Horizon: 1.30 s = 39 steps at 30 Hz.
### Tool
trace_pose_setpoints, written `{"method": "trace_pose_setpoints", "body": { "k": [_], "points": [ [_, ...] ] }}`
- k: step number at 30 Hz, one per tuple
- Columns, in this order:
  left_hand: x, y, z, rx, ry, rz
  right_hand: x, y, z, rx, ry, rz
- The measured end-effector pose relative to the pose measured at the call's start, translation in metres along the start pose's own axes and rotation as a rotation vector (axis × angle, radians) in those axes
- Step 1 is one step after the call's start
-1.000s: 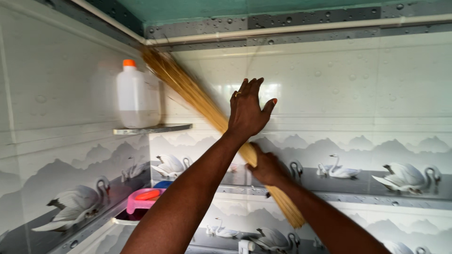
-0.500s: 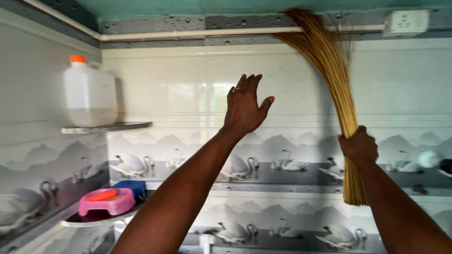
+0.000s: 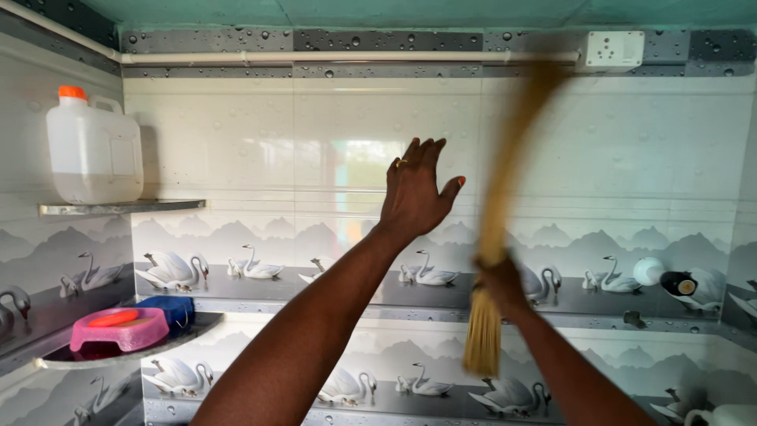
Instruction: The person sweeps the bathroom walls and ceiling using a traditional straw broom. They move items such as a detergent packet and a bottle from a window ledge to a bucket to access the surfaces, then sweep the walls, ceiling, and floor before returning the items.
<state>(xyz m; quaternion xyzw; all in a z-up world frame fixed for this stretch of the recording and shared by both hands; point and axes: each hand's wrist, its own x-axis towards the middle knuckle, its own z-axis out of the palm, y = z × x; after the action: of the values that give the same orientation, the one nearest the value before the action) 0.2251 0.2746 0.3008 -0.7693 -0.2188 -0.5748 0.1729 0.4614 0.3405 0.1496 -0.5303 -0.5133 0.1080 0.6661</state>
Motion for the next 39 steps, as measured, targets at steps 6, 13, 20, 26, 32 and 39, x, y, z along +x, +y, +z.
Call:
{"method": "trace_pose_setpoints", "body": {
  "k": [6,13,20,26,32,39],
  "points": [
    [0.002,0.039,0.026,-0.009,-0.030,0.020,-0.059,-0.035,-0.008,-1.110,-0.413,-0.901],
    [0.009,0.066,0.036,0.039,-0.019,0.043,-0.013,-0.071,-0.050,-1.502,-0.166,-1.149],
    [0.026,0.098,0.054,0.012,-0.021,0.064,0.083,-0.133,-0.192,-1.356,0.184,-0.484],
    [0.022,0.108,0.059,0.000,-0.059,0.074,0.085,-0.094,-0.332,-1.191,0.398,0.096],
    [0.023,0.101,0.049,0.005,-0.043,0.062,0.061,-0.045,-0.289,-0.546,0.220,0.012],
    [0.001,0.090,0.041,0.045,-0.033,0.067,0.036,-0.001,-0.093,-0.323,-0.139,-0.083]
  ]
}}
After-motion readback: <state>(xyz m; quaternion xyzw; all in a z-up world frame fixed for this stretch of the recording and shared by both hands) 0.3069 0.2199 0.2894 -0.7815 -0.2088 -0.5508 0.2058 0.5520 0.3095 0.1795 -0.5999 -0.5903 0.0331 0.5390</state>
